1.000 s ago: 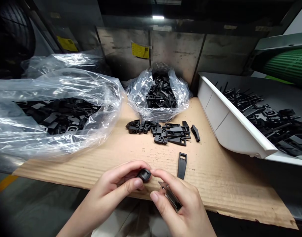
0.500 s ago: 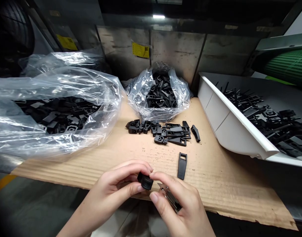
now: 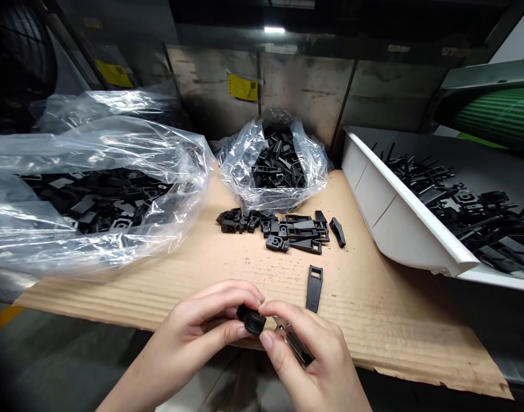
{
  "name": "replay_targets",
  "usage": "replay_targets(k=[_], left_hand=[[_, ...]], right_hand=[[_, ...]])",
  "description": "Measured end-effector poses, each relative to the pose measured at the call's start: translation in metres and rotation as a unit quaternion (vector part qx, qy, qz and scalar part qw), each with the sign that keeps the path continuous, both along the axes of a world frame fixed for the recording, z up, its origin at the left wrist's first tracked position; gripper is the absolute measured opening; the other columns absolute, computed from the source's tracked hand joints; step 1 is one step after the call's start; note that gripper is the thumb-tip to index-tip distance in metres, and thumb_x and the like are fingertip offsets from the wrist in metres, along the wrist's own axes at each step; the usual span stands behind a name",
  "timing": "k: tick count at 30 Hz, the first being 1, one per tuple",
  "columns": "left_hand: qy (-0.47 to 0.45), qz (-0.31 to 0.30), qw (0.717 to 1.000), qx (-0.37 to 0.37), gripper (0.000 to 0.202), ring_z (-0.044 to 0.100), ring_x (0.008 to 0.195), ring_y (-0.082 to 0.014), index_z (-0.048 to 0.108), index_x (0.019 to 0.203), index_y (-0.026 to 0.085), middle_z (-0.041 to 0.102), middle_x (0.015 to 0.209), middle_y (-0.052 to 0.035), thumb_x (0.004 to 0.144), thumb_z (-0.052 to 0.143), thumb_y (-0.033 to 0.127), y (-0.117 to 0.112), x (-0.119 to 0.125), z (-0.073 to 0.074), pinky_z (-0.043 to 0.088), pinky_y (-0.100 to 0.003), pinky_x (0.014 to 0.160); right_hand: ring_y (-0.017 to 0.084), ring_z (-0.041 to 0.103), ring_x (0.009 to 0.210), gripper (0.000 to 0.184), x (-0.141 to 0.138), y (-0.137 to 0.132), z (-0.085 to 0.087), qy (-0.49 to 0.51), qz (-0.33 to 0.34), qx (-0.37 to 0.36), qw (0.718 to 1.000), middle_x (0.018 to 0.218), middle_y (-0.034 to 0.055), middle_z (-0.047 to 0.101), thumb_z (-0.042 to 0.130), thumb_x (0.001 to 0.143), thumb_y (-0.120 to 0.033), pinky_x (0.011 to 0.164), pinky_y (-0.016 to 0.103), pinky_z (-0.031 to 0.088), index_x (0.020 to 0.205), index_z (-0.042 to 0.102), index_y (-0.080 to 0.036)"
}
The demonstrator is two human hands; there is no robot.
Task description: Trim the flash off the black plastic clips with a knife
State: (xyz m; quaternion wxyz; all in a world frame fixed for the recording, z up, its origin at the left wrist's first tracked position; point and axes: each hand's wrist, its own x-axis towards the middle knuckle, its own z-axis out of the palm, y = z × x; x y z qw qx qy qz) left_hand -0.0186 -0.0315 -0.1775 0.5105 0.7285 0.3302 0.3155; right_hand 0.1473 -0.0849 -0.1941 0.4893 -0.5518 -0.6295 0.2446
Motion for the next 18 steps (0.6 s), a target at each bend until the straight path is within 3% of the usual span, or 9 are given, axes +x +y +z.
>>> replay_targets(k=[18], left_hand=[[-0.021, -0.010, 1.000, 0.008, 0.030, 0.056, 0.090, -0.0132, 0.062, 0.089, 0.022, 0.061, 0.093, 0.0022, 0.075, 0.052, -0.003, 0.0024, 0.0017, -0.0002, 0.042, -0.018, 0.079]], right_hand=[[0.009, 0.057, 0.052, 0.018, 0.0000, -0.0004, 0.0010, -0.010, -0.002, -0.003, 1.000, 0.063, -0.0061, 0.061, 0.058, 0.074, -0.023, 0.055, 0.015, 0.049, 0.088, 0.064, -0.032]])
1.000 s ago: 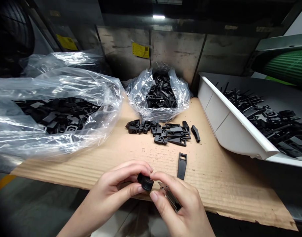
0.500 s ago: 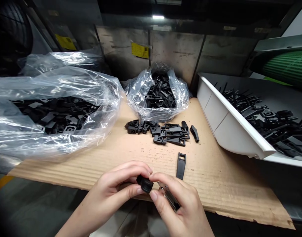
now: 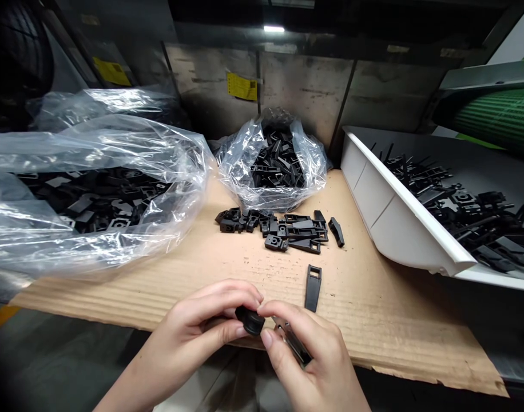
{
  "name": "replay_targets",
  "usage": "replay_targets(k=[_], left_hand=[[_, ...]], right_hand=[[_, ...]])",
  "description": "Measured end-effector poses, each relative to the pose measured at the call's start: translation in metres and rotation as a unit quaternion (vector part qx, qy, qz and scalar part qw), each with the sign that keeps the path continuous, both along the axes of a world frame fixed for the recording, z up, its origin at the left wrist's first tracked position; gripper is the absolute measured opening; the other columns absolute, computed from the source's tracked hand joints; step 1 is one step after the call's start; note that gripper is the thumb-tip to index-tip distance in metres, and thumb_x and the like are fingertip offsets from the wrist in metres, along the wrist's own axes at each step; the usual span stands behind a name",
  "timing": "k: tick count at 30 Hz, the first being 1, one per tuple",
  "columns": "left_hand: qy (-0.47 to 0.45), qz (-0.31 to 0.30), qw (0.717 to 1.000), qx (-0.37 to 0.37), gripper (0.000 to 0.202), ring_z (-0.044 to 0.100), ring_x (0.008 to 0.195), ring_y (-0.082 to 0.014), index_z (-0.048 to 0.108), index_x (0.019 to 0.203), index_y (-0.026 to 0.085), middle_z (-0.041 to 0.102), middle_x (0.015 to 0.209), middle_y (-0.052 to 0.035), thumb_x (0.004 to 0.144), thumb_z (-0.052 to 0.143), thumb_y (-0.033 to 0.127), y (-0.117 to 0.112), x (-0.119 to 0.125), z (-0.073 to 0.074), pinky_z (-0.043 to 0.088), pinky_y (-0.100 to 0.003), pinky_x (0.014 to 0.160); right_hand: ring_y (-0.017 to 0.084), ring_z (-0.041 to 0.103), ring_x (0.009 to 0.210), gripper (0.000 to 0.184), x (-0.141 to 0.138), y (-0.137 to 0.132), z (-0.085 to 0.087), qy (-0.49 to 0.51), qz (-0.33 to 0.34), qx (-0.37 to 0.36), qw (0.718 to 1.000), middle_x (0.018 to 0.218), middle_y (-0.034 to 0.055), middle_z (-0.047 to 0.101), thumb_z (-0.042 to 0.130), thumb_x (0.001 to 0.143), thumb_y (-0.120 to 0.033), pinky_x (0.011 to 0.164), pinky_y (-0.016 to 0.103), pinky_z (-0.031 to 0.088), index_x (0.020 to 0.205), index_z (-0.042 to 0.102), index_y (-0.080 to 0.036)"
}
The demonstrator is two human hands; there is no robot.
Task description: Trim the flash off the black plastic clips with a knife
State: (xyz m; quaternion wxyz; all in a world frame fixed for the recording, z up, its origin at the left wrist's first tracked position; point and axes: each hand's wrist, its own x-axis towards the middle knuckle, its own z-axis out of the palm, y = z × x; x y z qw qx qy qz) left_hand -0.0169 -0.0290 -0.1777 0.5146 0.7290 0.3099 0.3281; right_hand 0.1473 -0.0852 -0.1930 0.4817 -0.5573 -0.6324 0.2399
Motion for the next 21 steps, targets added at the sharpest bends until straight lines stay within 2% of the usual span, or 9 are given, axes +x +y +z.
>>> replay_targets(k=[7, 13, 21], left_hand=[[0.003, 0.003, 1.000, 0.002, 0.029, 0.056, 0.090, -0.0129, 0.062, 0.090, 0.022, 0.061, 0.093, 0.0025, 0.075, 0.053, -0.002, -0.0007, 0.0003, 0.0001, 0.042, -0.018, 0.079], [0.010, 0.003, 1.000, 0.001, 0.027, 0.056, 0.090, -0.0142, 0.062, 0.089, 0.021, 0.062, 0.093, 0.0014, 0.076, 0.053, -0.001, -0.0016, -0.0008, 0.0012, 0.042, -0.019, 0.079], [0.014, 0.001, 1.000, 0.002, 0.027, 0.056, 0.091, -0.0133, 0.062, 0.090, 0.021, 0.061, 0.094, 0.0019, 0.077, 0.053, 0.000, -0.0004, -0.0008, 0.0016, 0.042, -0.018, 0.080]], right_hand=[[0.007, 0.057, 0.053, 0.020, 0.0004, 0.0006, -0.0004, 0.003, 0.006, 0.009, 1.000, 0.064, -0.0069, 0.061, 0.058, 0.073, -0.021, 0.054, 0.010, 0.047, 0.089, 0.063, -0.033], [0.010, 0.057, 0.053, 0.016, 0.0000, -0.0001, 0.0003, 0.007, 0.000, -0.002, 1.000, 0.062, -0.0037, 0.061, 0.060, 0.072, -0.023, 0.056, 0.015, 0.049, 0.086, 0.066, -0.028], [0.010, 0.057, 0.053, 0.017, -0.0009, -0.0006, 0.0011, 0.015, -0.004, -0.011, 1.000, 0.062, -0.0035, 0.061, 0.060, 0.071, -0.023, 0.058, 0.016, 0.050, 0.086, 0.066, -0.029]])
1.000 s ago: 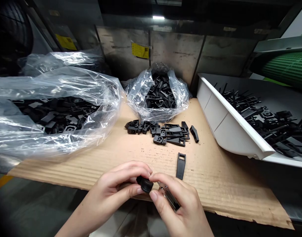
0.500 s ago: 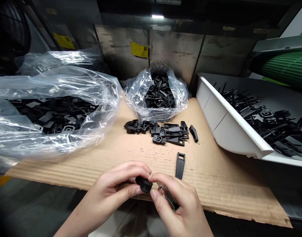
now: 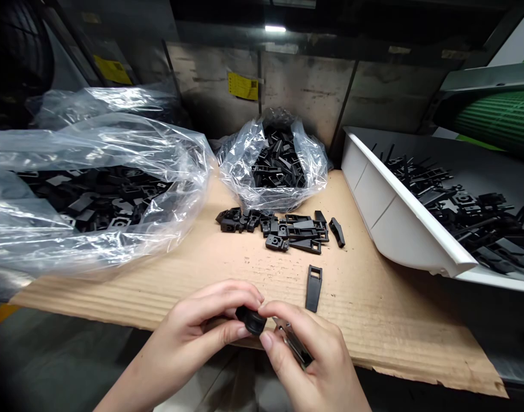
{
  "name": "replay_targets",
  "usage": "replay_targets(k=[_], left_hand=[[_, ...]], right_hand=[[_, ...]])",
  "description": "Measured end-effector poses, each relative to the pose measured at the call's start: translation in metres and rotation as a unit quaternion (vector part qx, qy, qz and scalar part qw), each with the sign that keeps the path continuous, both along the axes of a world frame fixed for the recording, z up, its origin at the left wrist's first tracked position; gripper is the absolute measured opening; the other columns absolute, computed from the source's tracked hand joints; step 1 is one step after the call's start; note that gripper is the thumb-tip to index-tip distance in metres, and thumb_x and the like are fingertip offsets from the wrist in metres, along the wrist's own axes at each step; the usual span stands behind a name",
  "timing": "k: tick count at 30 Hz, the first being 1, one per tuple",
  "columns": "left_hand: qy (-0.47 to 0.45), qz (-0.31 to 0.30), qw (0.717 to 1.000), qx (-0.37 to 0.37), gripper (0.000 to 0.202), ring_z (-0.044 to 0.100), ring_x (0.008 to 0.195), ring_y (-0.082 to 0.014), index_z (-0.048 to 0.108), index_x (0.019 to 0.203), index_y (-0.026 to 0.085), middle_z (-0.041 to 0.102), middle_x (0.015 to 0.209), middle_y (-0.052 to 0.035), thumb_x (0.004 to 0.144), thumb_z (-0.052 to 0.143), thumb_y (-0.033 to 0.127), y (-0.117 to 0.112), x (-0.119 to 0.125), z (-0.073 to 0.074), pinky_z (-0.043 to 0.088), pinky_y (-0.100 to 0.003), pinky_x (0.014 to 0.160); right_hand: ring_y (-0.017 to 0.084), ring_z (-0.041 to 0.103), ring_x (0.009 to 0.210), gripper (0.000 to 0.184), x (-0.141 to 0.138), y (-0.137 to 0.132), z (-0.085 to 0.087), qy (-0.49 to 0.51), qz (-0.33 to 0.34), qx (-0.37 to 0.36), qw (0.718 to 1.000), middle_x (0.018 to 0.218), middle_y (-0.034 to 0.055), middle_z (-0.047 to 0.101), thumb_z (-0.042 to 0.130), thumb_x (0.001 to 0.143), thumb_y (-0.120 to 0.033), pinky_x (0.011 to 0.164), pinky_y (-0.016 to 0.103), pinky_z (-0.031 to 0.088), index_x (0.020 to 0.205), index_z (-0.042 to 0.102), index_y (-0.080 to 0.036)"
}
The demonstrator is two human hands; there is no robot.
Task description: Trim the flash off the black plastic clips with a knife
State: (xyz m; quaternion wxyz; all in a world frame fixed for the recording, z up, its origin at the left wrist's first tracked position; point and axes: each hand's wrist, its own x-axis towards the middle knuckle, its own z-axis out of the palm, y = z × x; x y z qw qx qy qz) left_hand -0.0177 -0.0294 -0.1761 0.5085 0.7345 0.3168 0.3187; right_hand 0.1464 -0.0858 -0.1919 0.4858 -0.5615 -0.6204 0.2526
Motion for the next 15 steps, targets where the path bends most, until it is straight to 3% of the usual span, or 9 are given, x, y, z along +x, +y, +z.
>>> replay_targets(k=[15], left_hand=[[0.007, 0.003, 1.000, -0.002, 0.025, 0.056, 0.090, -0.0147, 0.062, 0.090, 0.021, 0.061, 0.093, 0.0009, 0.077, 0.054, 0.002, -0.0008, 0.0000, 0.0008, 0.043, -0.020, 0.079]], right_hand=[[0.012, 0.058, 0.053, 0.016, 0.0002, -0.0001, 0.0021, -0.020, 0.000, -0.012, 1.000, 0.063, -0.0013, 0.062, 0.056, 0.074, -0.026, 0.056, 0.019, 0.050, 0.087, 0.066, -0.026]])
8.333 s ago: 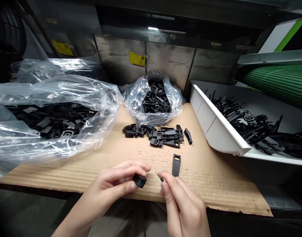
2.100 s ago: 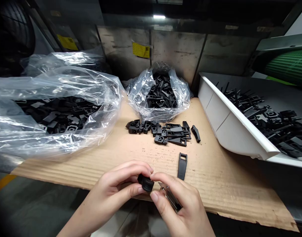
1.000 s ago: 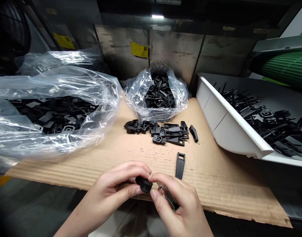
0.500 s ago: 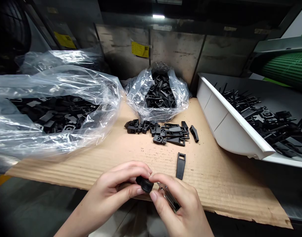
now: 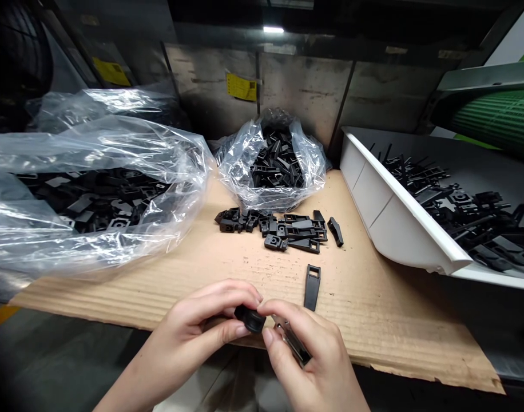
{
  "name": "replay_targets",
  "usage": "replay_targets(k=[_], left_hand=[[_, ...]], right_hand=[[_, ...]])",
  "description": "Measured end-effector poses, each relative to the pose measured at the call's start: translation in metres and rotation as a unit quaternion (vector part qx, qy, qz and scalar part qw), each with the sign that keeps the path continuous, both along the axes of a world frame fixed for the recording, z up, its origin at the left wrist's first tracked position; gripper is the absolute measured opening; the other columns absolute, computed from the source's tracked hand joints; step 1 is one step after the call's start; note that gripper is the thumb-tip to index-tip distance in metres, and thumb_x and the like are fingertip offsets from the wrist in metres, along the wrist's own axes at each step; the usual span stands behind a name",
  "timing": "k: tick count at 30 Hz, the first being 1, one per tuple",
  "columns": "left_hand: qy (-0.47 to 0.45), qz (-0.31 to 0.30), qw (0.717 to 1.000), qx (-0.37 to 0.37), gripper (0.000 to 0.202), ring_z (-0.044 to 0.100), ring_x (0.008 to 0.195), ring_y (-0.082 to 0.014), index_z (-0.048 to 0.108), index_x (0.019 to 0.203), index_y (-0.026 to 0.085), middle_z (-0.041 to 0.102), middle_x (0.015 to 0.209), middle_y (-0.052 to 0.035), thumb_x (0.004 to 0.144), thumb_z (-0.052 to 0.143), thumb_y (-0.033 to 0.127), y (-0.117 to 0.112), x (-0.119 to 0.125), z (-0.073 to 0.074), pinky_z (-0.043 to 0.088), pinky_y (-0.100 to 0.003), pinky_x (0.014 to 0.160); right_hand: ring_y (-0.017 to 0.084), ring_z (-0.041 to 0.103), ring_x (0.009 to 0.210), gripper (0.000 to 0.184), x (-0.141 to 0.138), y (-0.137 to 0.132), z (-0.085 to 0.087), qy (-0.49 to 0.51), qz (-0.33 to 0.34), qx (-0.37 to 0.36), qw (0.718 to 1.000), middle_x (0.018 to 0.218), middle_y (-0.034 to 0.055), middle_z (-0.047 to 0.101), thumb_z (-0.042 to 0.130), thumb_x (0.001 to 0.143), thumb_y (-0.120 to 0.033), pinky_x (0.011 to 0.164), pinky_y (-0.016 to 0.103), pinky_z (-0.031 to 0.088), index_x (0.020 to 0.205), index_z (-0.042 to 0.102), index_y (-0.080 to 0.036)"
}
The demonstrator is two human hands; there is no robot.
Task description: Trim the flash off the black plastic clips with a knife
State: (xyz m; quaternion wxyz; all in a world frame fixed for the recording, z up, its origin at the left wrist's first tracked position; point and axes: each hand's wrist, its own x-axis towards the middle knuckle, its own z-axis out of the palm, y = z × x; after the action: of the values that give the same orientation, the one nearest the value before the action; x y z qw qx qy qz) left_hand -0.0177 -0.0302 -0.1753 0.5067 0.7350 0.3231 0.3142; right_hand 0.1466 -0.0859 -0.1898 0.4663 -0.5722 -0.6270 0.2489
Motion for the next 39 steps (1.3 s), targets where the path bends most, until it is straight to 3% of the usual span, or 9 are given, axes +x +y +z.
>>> replay_targets(k=[14, 26, 39], left_hand=[[-0.001, -0.002, 1.000, 0.004, 0.025, 0.056, 0.090, -0.0138, 0.062, 0.090, 0.021, 0.062, 0.092, 0.0018, 0.077, 0.054, 0.002, -0.0012, -0.0009, 0.0005, 0.042, -0.019, 0.078], [-0.003, -0.004, 1.000, -0.003, 0.026, 0.056, 0.091, -0.0144, 0.062, 0.091, 0.022, 0.062, 0.093, 0.0019, 0.077, 0.054, 0.002, -0.0012, -0.0009, -0.0011, 0.043, -0.020, 0.079], [-0.005, -0.009, 1.000, -0.004, 0.026, 0.056, 0.091, -0.0133, 0.061, 0.092, 0.023, 0.061, 0.093, 0.0030, 0.078, 0.054, 0.002, -0.0012, -0.0017, -0.0015, 0.042, -0.019, 0.079]], right_hand=[[0.009, 0.057, 0.053, 0.018, 0.0004, 0.0003, -0.0019, 0.008, 0.002, 0.030, 1.000, 0.063, -0.0051, 0.062, 0.059, 0.073, -0.022, 0.056, 0.013, 0.048, 0.087, 0.065, -0.031], [0.013, 0.058, 0.054, 0.015, 0.0007, -0.0005, 0.0001, -0.003, 0.003, 0.000, 1.000, 0.063, -0.0011, 0.062, 0.057, 0.074, -0.026, 0.057, 0.019, 0.051, 0.086, 0.066, -0.027], [0.009, 0.057, 0.052, 0.018, 0.0011, 0.0002, -0.0016, 0.000, 0.003, 0.029, 1.000, 0.062, -0.0050, 0.061, 0.058, 0.073, -0.021, 0.055, 0.014, 0.048, 0.087, 0.064, -0.031]])
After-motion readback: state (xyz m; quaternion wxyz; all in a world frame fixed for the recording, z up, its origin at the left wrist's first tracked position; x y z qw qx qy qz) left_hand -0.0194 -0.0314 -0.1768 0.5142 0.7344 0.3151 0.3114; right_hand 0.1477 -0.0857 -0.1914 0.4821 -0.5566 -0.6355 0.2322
